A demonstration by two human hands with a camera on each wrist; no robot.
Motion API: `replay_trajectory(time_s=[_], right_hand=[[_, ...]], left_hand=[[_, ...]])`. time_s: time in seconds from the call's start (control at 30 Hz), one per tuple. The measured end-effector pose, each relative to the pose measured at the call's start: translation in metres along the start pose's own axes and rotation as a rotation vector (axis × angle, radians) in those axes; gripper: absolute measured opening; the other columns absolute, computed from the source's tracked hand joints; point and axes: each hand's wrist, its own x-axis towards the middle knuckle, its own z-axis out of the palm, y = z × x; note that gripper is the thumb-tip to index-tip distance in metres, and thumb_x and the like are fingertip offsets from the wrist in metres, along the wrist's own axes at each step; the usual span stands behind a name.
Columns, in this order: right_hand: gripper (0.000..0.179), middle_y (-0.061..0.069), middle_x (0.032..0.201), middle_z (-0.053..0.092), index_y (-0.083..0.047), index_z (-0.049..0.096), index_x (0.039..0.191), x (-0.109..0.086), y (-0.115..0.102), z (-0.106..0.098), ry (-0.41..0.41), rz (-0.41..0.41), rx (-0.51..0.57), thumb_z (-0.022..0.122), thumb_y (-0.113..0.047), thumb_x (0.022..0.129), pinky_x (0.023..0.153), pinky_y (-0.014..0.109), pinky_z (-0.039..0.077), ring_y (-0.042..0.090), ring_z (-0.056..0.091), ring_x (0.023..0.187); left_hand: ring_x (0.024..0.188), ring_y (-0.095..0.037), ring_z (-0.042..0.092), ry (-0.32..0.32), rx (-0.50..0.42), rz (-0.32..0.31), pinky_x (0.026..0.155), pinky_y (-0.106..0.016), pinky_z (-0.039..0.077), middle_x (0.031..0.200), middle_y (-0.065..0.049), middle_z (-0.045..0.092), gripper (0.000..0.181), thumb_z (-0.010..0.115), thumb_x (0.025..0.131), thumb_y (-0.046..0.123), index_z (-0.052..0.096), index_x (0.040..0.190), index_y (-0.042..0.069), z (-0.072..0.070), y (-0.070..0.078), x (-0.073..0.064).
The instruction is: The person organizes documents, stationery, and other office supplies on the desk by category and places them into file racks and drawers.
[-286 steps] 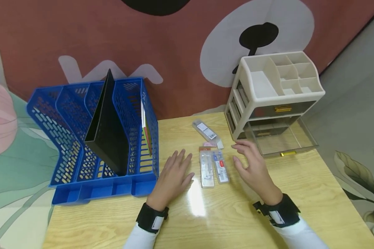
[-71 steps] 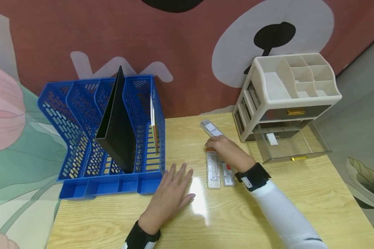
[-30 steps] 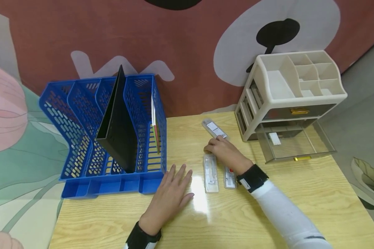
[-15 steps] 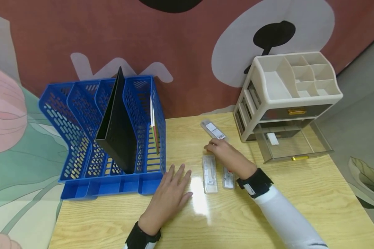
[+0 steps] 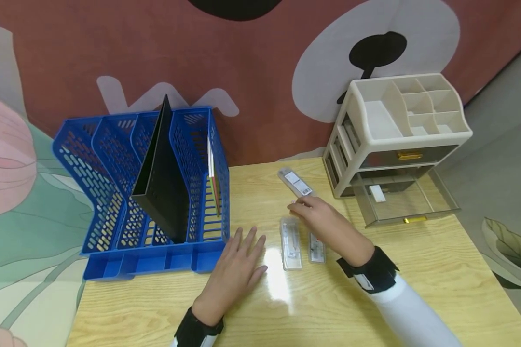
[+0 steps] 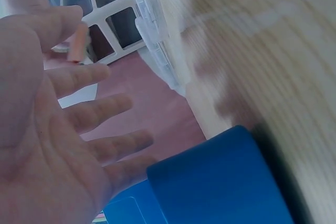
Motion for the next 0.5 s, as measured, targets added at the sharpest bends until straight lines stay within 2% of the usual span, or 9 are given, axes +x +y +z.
replay_trajectory(time_s=[0.23, 0.4, 0.5], right_hand=[[0.039, 0.014, 0.103, 0.068, -0.005, 0.069, 0.115, -0.008, -0.013, -0.031, 0.092, -0.022, -0.004, 0.076, 0.002, 0.078, 0.068, 0.035, 0.061, 0.023, 0.065, 0.088], [0.041, 0.015, 0.101, 0.067, -0.006, 0.071, 0.112, -0.017, -0.015, -0.054, 0.178, -0.002, -0.043, 0.079, 0.003, 0.072, 0.066, 0.04, 0.061, 0.027, 0.066, 0.086], [0.04, 0.016, 0.1, 0.067, -0.004, 0.071, 0.11, -0.024, -0.013, -0.068, 0.199, 0.019, -0.08, 0.079, 0.002, 0.072, 0.067, 0.042, 0.061, 0.029, 0.065, 0.086]], left_hand=[[0.14, -0.045, 0.027, 0.029, -0.01, 0.008, 0.107, -0.062, 0.036, 0.156, -0.016, 0.036, 0.066, 0.056, 0.093, 0.048, 0.041, 0.149, 0.015, 0.002, 0.0, 0.002], [0.141, -0.045, 0.025, 0.015, -0.026, -0.003, 0.109, -0.062, 0.034, 0.157, -0.017, 0.033, 0.071, 0.055, 0.093, 0.051, 0.035, 0.152, 0.017, 0.003, 0.0, 0.004], [0.141, -0.045, 0.025, 0.008, -0.023, -0.006, 0.109, -0.062, 0.032, 0.158, -0.017, 0.031, 0.074, 0.053, 0.093, 0.054, 0.031, 0.154, 0.019, 0.004, 0.0, 0.005]])
